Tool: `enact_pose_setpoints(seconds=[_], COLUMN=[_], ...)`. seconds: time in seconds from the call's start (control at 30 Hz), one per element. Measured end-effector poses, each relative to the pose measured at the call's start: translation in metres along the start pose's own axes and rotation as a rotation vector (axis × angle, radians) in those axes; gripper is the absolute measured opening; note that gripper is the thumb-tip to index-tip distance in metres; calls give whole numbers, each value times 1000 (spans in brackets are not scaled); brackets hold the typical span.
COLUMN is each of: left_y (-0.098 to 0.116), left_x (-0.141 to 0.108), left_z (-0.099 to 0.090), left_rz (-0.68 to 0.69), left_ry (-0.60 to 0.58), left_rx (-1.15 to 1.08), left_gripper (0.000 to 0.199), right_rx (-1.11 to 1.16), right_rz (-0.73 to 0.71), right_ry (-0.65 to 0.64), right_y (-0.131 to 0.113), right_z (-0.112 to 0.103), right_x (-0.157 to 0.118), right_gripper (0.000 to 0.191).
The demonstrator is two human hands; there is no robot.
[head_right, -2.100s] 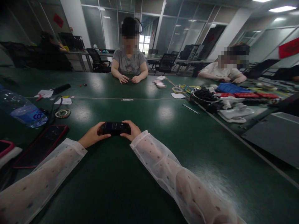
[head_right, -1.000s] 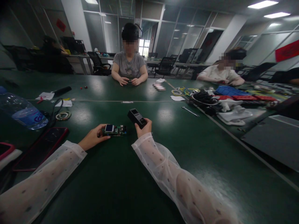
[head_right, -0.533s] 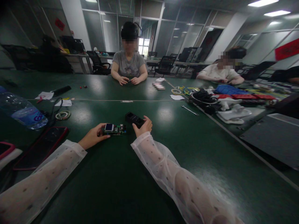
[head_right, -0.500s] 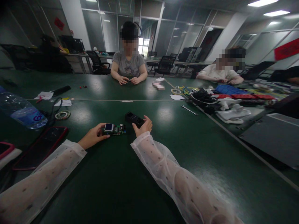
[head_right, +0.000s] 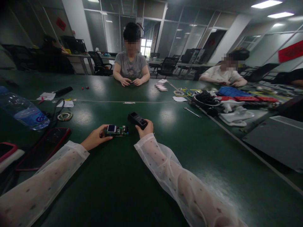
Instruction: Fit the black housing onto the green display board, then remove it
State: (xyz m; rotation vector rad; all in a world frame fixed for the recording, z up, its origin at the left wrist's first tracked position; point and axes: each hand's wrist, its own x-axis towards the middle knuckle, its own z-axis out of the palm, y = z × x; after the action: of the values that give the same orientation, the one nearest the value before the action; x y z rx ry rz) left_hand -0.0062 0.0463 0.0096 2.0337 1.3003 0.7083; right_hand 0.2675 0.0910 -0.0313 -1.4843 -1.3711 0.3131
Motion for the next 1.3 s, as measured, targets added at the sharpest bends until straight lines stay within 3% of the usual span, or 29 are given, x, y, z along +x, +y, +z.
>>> enact_pose_setpoints(seconds=[0.07,0.17,0.33,0.47,0.7,1.1,1.3], left_y=[-1,-3,-6,-7,-4,-3,-3], left_x=[0,1,2,2,2,1,1], left_z=[0,2,4,4,4,3,4], left_rz=[6,2,-16,-27,-25,-6,21], left_ry=[2,10,38,48,56,64,80], left_rx=[-1,7,50,59,64,43,14], left_gripper=[55,55,57,55,56,76,70], right_rx=[130,245,242,201,173,38,101], right_rz=[-8,-107,-377,-495,-453,-554,-511], right_ry=[6,-91,-246,-354,-417,-573,-534], right_y=[-6,-20,-41,-46,-45,-37,-36], right_z=[0,-3,-10,-12,-11,-3,-2], right_x=[-2,-9,-19,-20,-19,-18,-19], right_gripper=[56,55,55,53,52,56,73])
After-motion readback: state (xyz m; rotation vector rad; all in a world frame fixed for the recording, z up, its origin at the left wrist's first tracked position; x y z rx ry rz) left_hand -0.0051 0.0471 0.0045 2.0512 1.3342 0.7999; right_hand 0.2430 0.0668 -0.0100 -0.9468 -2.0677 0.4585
